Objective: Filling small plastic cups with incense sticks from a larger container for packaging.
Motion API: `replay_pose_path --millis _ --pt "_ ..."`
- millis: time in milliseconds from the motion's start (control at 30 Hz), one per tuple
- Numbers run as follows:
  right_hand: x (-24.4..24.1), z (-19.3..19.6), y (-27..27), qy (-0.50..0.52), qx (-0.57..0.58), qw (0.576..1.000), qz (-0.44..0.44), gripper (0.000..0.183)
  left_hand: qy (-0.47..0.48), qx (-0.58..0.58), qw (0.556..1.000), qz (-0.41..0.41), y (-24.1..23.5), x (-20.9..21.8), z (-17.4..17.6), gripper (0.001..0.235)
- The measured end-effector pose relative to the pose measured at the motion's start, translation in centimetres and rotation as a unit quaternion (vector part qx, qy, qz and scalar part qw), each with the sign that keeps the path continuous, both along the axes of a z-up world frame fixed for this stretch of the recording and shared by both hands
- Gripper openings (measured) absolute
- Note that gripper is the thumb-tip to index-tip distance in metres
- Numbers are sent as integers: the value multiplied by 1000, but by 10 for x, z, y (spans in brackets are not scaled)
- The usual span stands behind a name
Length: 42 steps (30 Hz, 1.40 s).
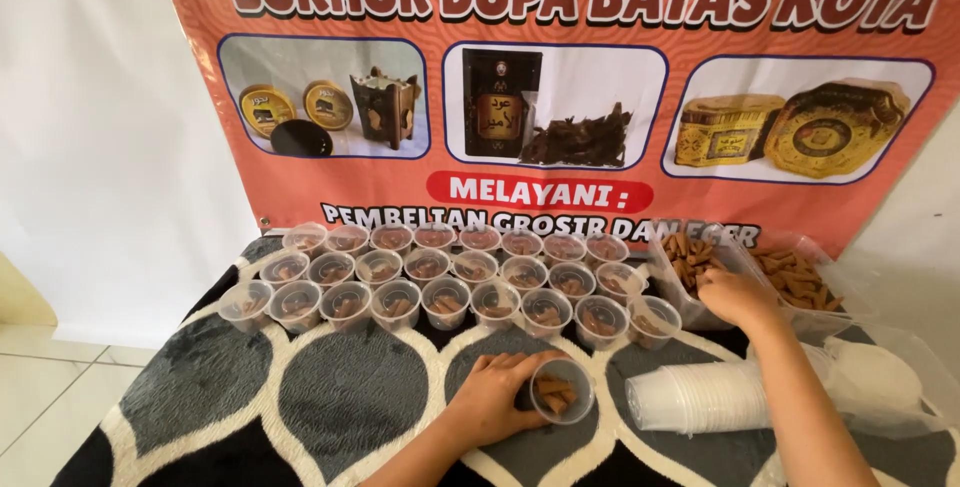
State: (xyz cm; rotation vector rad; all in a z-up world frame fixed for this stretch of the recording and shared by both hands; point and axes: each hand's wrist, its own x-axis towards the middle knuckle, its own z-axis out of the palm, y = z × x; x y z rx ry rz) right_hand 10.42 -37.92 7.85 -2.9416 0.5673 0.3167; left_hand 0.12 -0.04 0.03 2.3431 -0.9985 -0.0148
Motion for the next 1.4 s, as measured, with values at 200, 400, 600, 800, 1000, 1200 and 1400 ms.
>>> replay_pose_path --millis 200,400,600,800,1000,1200,1400 --pt "-4 -2 0 -33 24 999 4 42 5 2 1000 10 0 0 -1 74" --pt "-19 5 3 -144 105 984 11 43 4 9 1000 10 0 -1 0 74" --pt "-6 -11 -24 -330 112 936 61 36 -6 -5 1000 11 0 -3 1 77" --pt "-54 45 32 -354 120 925 66 28 17 15 1000 19 0 -2 3 82" --pt "-120 85 134 -209 207 948 119 17 27 13 999 21 1 -4 6 83" --pt "-151 82 180 -62 183 945 265 10 15 -6 1000 27 1 -3 1 81" --pt "-143 59 188 15 138 918 372 7 35 -11 999 29 1 -4 3 86"
